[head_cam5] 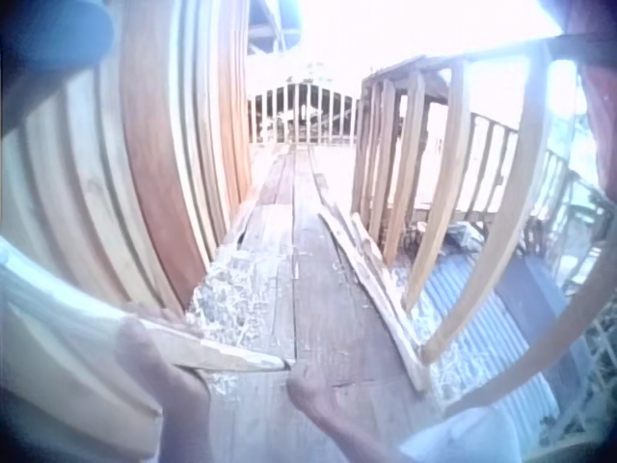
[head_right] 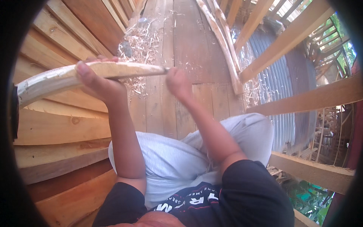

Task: The person sits on a wooden floor and uses a small knife to carve a long, curved piece of wood. They repeatedly shave thin layers from the surface, rotating the wood to work on different sides and occasionally clearing wood shavings from the floor.

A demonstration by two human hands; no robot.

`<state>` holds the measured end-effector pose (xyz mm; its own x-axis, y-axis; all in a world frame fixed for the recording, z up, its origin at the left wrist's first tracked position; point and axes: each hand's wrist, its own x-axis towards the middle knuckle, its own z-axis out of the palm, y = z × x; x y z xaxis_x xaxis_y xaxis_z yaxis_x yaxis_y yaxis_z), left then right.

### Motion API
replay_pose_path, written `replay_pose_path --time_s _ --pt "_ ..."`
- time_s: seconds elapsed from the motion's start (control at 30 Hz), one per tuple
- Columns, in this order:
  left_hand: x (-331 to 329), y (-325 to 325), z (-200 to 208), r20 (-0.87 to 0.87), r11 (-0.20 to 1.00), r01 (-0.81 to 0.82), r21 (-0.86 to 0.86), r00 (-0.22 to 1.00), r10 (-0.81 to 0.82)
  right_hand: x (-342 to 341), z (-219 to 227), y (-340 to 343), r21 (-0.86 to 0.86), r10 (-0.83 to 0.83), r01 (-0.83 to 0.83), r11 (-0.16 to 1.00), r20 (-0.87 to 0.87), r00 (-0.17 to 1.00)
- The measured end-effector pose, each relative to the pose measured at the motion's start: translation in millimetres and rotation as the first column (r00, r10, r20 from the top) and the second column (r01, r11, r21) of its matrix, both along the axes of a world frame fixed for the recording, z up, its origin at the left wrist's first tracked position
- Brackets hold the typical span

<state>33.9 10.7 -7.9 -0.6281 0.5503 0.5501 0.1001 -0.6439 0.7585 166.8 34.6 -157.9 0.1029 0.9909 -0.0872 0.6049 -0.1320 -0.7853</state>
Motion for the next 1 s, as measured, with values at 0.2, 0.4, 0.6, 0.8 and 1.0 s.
replay_pose_path --time_s 0.2,0.4,0.6,0.8,1.0 --pt "2 6 -6 -0.008 0.967 0.216 0.132 0.976 -0.217 59 -123 21 -0.297 -0.221 0.191 0.936 -0.07 0.973" --pt "-12 0 -10 -0.072 0.978 0.186 0.099 0.981 -0.179 5 27 -12 -0.042 0.06 -0.055 0.998 0.114 0.992" --pt "-1 5 -6 -0.072 0.979 0.144 0.141 0.988 -0.134 3 9 -2 0.018 0.016 -0.012 1.0 -0.217 0.976" --pt "-7 1 -5 -0.047 0.993 0.096 0.067 0.995 -0.093 -14 7 -5 0.193 -0.11 0.104 0.976 0.022 0.994" --pt "-4 9 -12 0.053 0.925 0.307 0.222 0.944 -0.326 60 -90 3 -0.057 0.072 -0.064 0.996 0.158 0.985"
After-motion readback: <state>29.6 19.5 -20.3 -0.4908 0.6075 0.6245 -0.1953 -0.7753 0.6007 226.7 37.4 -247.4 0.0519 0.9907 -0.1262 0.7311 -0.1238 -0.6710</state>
